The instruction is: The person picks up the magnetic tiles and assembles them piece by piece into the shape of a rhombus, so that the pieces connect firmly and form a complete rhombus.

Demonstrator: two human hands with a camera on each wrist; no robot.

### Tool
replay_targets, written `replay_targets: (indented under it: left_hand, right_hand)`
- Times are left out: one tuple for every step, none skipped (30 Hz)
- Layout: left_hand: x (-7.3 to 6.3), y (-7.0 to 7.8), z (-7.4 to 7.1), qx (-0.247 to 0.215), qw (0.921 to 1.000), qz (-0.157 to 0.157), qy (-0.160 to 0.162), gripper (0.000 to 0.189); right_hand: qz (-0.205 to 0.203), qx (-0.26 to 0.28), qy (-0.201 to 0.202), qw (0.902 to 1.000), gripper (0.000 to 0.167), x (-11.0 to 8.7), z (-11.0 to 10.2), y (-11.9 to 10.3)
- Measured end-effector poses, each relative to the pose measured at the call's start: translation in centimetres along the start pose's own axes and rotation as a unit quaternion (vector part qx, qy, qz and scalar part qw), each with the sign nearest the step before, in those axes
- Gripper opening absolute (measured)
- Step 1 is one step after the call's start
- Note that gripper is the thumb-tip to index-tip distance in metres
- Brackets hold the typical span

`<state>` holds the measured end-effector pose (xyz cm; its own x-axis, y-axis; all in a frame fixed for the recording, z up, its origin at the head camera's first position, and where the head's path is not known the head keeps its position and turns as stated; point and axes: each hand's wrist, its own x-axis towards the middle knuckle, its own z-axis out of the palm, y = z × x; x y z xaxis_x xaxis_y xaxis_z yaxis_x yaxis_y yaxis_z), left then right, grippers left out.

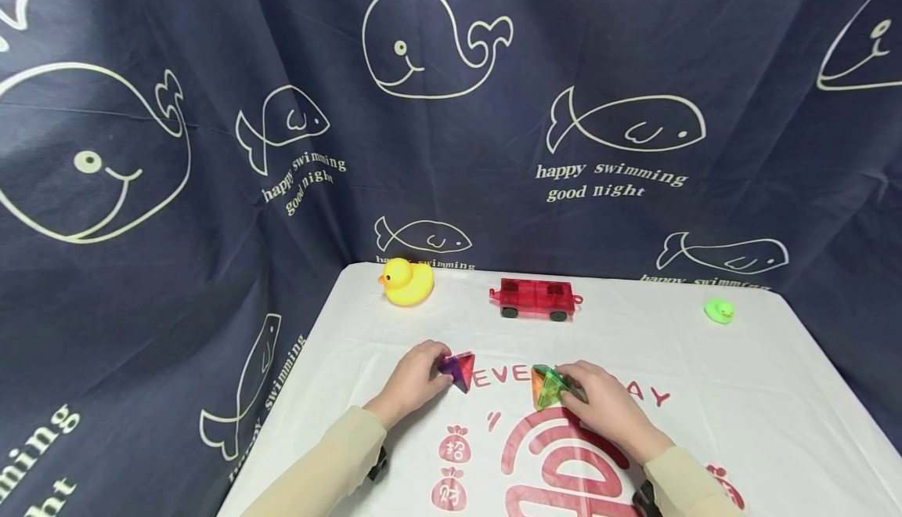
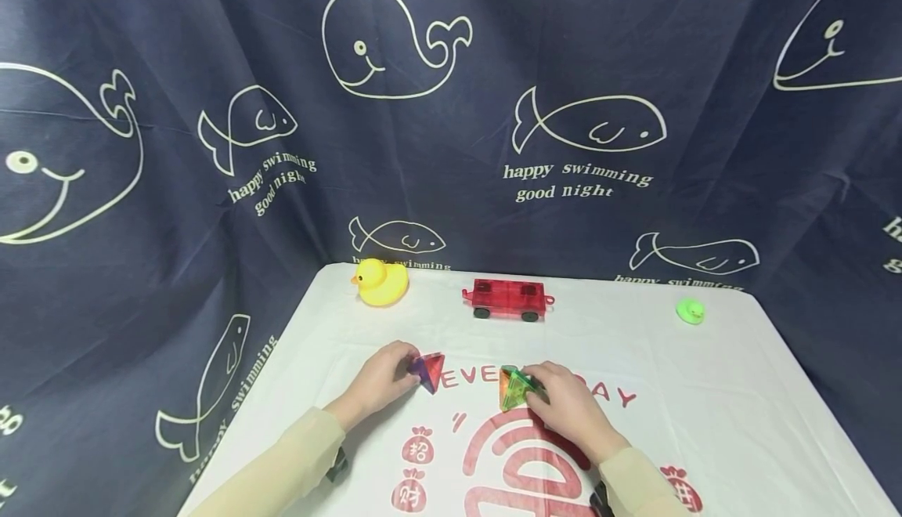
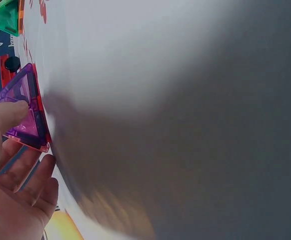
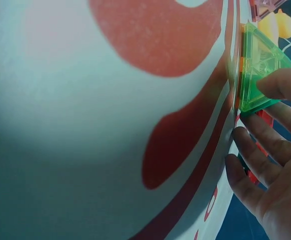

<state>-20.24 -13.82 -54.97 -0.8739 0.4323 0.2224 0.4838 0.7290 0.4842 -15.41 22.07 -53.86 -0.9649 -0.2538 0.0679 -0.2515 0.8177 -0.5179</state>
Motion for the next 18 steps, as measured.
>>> replay_targets:
  left_hand:
    - [0.02, -0.02, -0.04, -0.002, 1.0000, 0.000, -0.001, 0.034]
    - [0.05, -0.04, -0.08, -0.003, 1.0000, 0.000, -0.002, 0.036]
    - [0.08, -0.05, -0.12, -0.006, 1.0000, -0.001, -0.004, 0.037]
    - [0.13, -0.06, -0.12, -0.009, 0.9999, -0.002, -0.006, 0.038]
    - [0.16, -0.04, -0.13, -0.012, 0.9999, -0.003, -0.009, 0.039]
    - [0.23, 0.00, -0.13, -0.014, 0.9998, -0.004, -0.014, 0.040]
    - [0.29, 0.04, -0.11, -0.014, 0.9998, -0.002, -0.016, 0.040]
    - [0.36, 0.09, -0.08, -0.016, 0.9997, -0.001, -0.020, 0.039]
    - [0.43, 0.15, -0.04, -0.017, 0.9996, 0.001, -0.023, 0.039]
    - [0.49, 0.20, 0.01, -0.017, 0.9995, 0.004, -0.026, 0.038]
    - [0.56, 0.25, 0.07, -0.016, 0.9994, 0.007, -0.028, 0.038]
    - [0.62, 0.31, 0.12, -0.016, 0.9994, 0.010, -0.030, 0.037]
    - [0.66, 0.38, 0.17, -0.015, 0.9993, 0.011, -0.031, 0.037]
    - [0.69, 0.45, 0.21, -0.015, 0.9993, 0.010, -0.034, 0.037]
    - [0.71, 0.50, 0.26, -0.014, 0.9993, 0.012, -0.034, 0.037]
    - [0.72, 0.56, 0.30, -0.013, 0.9992, 0.012, -0.035, 0.037]
    - [0.72, 0.63, 0.32, -0.013, 0.9992, 0.012, -0.036, 0.037]
    - [0.72, 0.70, 0.35, -0.014, 0.9992, 0.013, -0.036, 0.037]
  right_hand:
    - [-0.001, 0.002, 0.001, 1.0000, 0.037, -0.06, 0.00, 0.04]
    - [-0.002, 0.005, 0.002, 1.0000, 0.038, -0.10, 0.00, 0.06]
    - [-0.003, 0.008, 0.002, 1.0000, 0.039, -0.14, 0.01, 0.09]
    - [-0.006, 0.009, 0.003, 0.9999, 0.040, -0.20, 0.02, 0.13]
    - [-0.010, 0.011, 0.003, 0.9999, 0.042, -0.23, 0.04, 0.18]
    - [-0.014, 0.012, 0.004, 0.9998, 0.043, -0.25, 0.07, 0.21]
    - [-0.016, 0.012, 0.003, 0.9998, 0.046, -0.25, 0.09, 0.22]
    - [-0.017, 0.012, 0.002, 0.9998, 0.048, -0.24, 0.11, 0.23]
    - [-0.016, 0.011, 0.000, 0.9998, 0.050, -0.23, 0.14, 0.24]
    - [-0.016, 0.010, -0.002, 0.9998, 0.052, -0.22, 0.17, 0.25]
    - [-0.014, 0.009, -0.004, 0.9998, 0.053, -0.19, 0.23, 0.27]
    - [-0.010, 0.008, -0.006, 0.9999, 0.054, -0.16, 0.28, 0.27]
    - [-0.006, 0.008, -0.008, 0.9999, 0.055, -0.14, 0.33, 0.25]
    - [-0.004, 0.009, -0.009, 0.9999, 0.056, -0.12, 0.39, 0.25]
    - [-0.004, 0.009, -0.011, 0.9999, 0.056, -0.11, 0.46, 0.25]
    - [-0.002, 0.011, -0.011, 0.9999, 0.056, -0.08, 0.52, 0.23]
    - [-0.003, 0.011, -0.012, 0.9999, 0.056, -0.07, 0.59, 0.22]
    - [-0.002, 0.013, -0.012, 0.9998, 0.057, -0.06, 0.62, 0.15]
